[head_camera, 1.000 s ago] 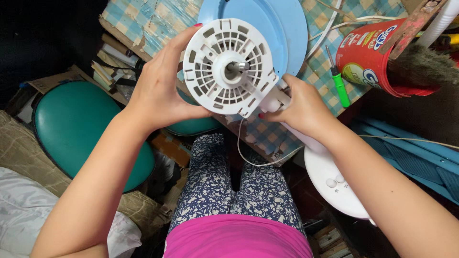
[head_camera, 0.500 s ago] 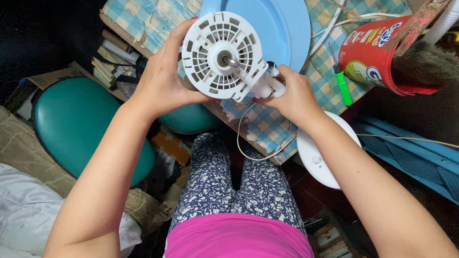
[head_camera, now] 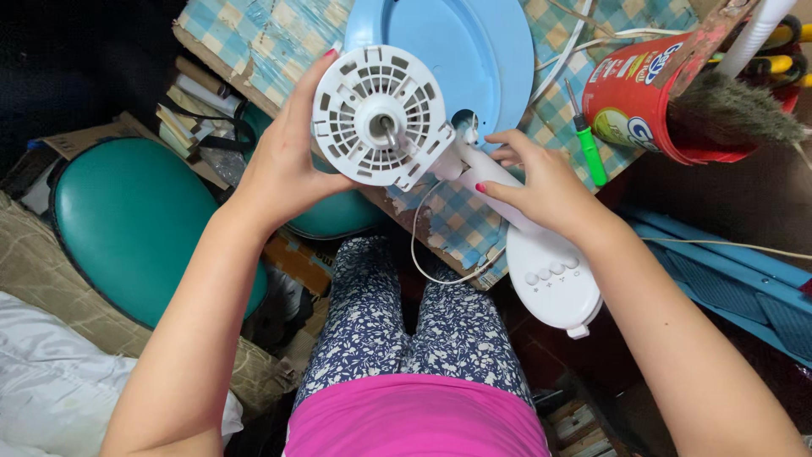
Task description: The person assembles a small white desk fan by attaching the motor housing to the base and securing it with a screwdriver. They then use a brush to clean the fan housing.
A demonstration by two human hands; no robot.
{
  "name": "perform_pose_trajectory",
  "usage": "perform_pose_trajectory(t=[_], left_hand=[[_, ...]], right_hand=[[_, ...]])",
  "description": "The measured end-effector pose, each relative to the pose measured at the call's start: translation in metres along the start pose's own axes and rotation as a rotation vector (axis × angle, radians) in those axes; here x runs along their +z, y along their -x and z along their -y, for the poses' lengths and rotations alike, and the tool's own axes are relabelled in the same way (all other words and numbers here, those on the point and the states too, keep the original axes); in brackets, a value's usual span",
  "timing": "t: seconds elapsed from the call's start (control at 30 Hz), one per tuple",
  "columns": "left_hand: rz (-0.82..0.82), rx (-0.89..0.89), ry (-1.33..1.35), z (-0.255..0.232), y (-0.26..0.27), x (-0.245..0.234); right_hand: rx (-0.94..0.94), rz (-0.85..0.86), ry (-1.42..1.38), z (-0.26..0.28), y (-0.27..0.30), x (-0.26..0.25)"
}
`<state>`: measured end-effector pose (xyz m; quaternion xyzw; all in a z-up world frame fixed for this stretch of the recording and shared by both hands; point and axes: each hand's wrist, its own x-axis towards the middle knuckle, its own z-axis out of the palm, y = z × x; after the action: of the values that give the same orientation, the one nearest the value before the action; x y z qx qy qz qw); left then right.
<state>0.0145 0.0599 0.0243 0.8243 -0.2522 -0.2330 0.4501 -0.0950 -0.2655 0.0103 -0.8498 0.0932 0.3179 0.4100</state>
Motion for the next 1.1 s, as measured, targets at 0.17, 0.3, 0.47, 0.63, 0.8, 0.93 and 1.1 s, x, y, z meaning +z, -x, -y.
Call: perform_pose_trajectory(t=[0.17,0.3,0.47,0.63,0.8,0.93,1.1], left_hand=[[-0.044,-0.054,0.138,0.003,0.012,0.011],[-0.078,-0.044,0.104,0.007,0.016,0.013],[-0.124,-0.089,0.055,0.005,0.023,0.022],[-0.164,-0.094,0.117,0.004,0.030,0.032],[-0.233,-0.142,0.246,-0.004,0.039,0.044],[-0.314,-0.157,0.313,-0.012,0.041,0.055],[-0.331,-0.204,0.428,-0.014,0.038,0.061]], right_hand=[[0.012,0.040,0.183,0.010,-0.003,0.019],[-0.008,-0.016,0.256,0.013,-0.005,0.029],[-0.112,-0.117,0.127,0.014,0.000,0.022],[-0.132,-0.173,0.152,0.025,0.008,0.019],[-0.124,-0.167,0.089,0.034,0.008,0.022],[-0.096,-0.171,0.092,0.025,-0.001,0.027],[0.006,-0.007,-0.158,0.002,-0.027,0.027]])
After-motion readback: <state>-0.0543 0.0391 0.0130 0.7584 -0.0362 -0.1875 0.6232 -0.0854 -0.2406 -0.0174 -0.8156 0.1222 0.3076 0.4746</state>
